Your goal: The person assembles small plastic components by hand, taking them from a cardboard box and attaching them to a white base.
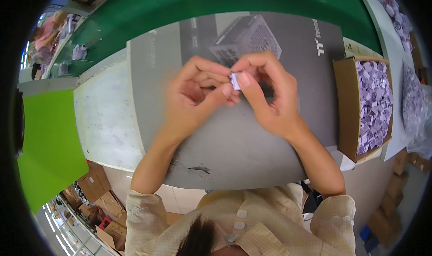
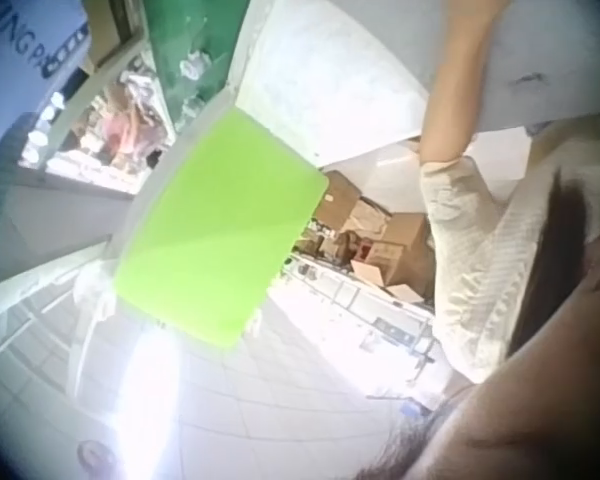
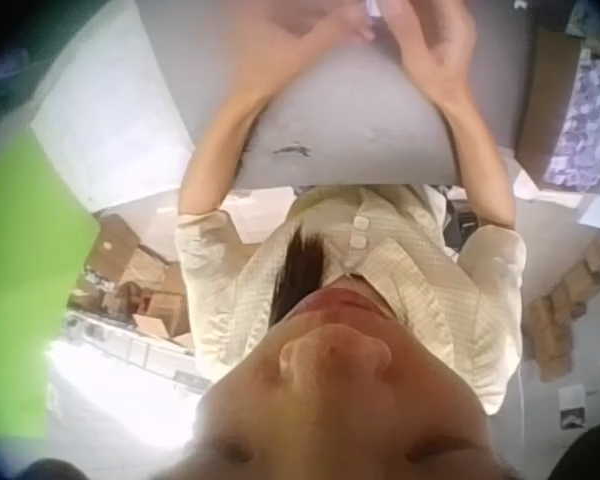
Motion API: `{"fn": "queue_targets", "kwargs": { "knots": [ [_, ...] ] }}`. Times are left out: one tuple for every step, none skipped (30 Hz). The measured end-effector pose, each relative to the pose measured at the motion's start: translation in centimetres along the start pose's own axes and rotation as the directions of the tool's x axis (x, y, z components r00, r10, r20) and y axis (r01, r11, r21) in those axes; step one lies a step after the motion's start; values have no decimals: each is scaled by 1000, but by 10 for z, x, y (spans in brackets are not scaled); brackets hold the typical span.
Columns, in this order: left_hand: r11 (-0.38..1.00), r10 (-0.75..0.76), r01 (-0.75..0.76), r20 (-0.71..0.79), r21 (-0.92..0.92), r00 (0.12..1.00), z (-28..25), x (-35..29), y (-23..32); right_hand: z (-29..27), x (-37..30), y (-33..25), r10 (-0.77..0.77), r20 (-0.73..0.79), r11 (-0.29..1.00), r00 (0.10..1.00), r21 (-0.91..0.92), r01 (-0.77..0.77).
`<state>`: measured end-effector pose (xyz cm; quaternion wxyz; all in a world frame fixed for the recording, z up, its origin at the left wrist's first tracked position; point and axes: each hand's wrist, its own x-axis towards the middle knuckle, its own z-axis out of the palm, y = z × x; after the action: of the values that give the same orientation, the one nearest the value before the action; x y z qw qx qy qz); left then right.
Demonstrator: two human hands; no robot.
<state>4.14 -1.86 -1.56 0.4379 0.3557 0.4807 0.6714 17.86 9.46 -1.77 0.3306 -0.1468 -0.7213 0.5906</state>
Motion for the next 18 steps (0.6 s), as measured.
{"fn": "queue_targets", "kwargs": {
  "knots": [
    [1000, 15, -15, -5, 16, 1000, -1, 0, -1, 0, -1, 3, -19, 6, 1000, 1000, 10, 19],
    [1000, 6, -6, 10, -14, 1000, -2, 0, -4, -1, -3, 6, -60, 3, 996, 998, -71, 60],
    [999, -3, 4, 24, -46, 1000, -2, -1, -6, -1, -4, 6, -100, 4, 983, 995, -153, 100],
    [998, -18, 20, 34, -55, 999, -3, 0, -5, 1, -4, 4, -122, -14, 980, 992, -160, 118],
    [999, -1, 2, 26, -42, 1000, -4, 0, -4, 4, -4, 5, -141, -5, 979, 990, -151, 139],
    [996, -26, 29, 36, -86, 999, -4, 0, -5, 4, -5, 6, -114, -19, 986, 993, -122, 111],
    [990, -50, 56, 49, -131, 998, -5, 1, -5, 4, -6, 7, -87, -32, 992, 996, -93, 84],
    [991, -34, 39, 47, -125, 998, -4, 1, -5, 1, -5, 6, -104, -27, 990, 994, -93, 101],
    [983, -56, 62, 39, -176, 998, -5, 1, -6, -1, -3, 8, -163, 15, 973, 986, -162, 164],
    [970, -78, 84, 34, -227, 996, -6, 2, -7, -1, -1, 8, -219, 58, 947, 974, -228, 227],
    [973, -65, 71, 32, -219, 997, -6, 2, -7, 0, 1, 7, -234, 62, 944, 970, -225, 242],
    [966, -98, 104, 39, -235, 994, -6, 2, -7, 0, 2, 6, -275, 93, 922, 957, -255, 290],
    [958, -131, 138, 47, -250, 990, -6, 3, -7, 1, 3, 5, -314, 124, 898, 941, -284, 337],
    [960, -123, 131, 46, -247, 991, -7, 3, -8, 3, 2, 4, -289, 112, 899, 951, -309, 309],
    [961, -121, 128, 42, -244, 992, -6, 4, -7, 4, 1, 3, -296, 113, 896, 948, -311, 317],
    [962, -119, 125, 38, -241, 992, -5, 4, -7, 5, -2, 4, -226, 42, 933, 973, -278, 229],
    [964, -112, 118, 39, -240, 993, -5, 4, -6, 6, -5, 6, -151, -26, 961, 988, -238, 140],
    [960, -185, 193, 57, -203, 981, -7, 4, -5, 6, -5, 8, -159, -23, 960, 987, -239, 149]
  ]
}}
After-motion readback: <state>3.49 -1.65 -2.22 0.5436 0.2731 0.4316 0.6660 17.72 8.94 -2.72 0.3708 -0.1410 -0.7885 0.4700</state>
